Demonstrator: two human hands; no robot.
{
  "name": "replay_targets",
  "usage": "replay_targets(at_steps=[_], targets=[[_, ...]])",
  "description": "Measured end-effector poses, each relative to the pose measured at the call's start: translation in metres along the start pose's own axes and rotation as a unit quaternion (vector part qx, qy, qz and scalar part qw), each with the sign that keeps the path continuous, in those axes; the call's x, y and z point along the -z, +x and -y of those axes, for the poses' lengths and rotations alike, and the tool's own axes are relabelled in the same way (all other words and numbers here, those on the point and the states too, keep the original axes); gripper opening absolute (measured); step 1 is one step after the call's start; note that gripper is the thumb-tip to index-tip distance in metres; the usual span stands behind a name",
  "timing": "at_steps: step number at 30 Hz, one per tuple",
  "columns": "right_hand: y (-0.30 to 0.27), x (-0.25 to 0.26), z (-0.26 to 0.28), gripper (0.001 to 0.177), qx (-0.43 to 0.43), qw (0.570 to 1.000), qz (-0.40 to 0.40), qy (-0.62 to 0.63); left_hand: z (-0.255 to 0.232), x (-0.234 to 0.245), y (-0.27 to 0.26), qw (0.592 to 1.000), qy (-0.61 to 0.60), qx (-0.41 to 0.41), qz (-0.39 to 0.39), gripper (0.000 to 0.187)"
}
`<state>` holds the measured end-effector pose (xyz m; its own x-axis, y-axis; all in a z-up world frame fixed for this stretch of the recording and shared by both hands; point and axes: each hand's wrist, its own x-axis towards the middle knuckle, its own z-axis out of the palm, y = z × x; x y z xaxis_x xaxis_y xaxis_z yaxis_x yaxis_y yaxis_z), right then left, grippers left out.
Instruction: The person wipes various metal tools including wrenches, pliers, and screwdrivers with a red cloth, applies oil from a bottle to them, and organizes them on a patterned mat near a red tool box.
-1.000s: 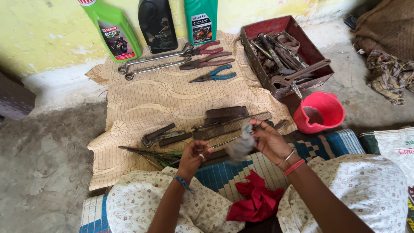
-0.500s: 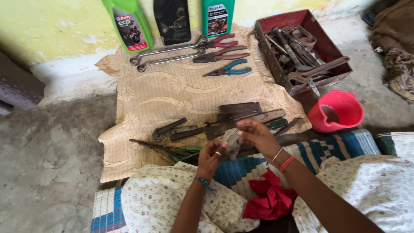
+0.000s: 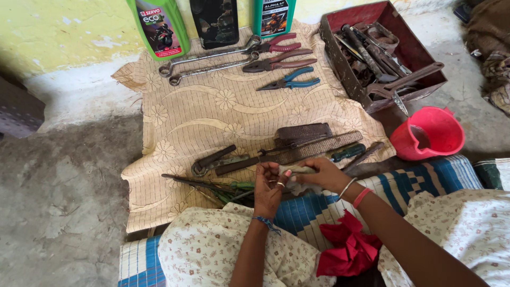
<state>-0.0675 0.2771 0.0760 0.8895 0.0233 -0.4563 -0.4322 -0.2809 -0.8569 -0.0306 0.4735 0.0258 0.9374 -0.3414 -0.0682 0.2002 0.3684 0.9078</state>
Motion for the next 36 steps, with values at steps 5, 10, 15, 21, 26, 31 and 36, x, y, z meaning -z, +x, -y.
replay_targets(at_steps=[5,10,15,21,26,31,36], targets=[[-0.008,0.033,-0.004,0.045,-0.057,0.988,-0.115,0.087,-0.025,-0.002,0.005,0.979,0.151,0.097,-0.100,0.022],[-0.031,0.050,-0.006,0.046,-0.100,0.948,-0.199,0.229,-0.007,-0.009,-0.010,0.772,0.634,0.017,0.031,0.035],[-0.055,0.057,-0.023,0.041,-0.081,0.934,-0.232,0.261,0.036,0.006,-0.006,0.686,0.721,0.017,0.099,0.031],[-0.063,0.077,-0.066,0.033,-0.086,0.906,-0.279,0.306,0.020,0.003,-0.012,0.723,0.667,-0.179,-0.003,0.022],[-0.061,0.102,-0.110,0.030,-0.105,0.882,-0.356,0.291,-0.036,-0.006,-0.019,0.782,0.623,-0.031,-0.009,0.031],[-0.070,0.098,-0.112,0.045,0.140,0.831,-0.526,-0.113,-0.060,-0.011,-0.031,0.777,0.621,-0.096,-0.029,0.034],[-0.077,0.066,-0.060,0.038,0.198,0.841,-0.483,-0.139,-0.085,-0.029,-0.049,0.782,0.614,-0.099,0.027,0.031]])
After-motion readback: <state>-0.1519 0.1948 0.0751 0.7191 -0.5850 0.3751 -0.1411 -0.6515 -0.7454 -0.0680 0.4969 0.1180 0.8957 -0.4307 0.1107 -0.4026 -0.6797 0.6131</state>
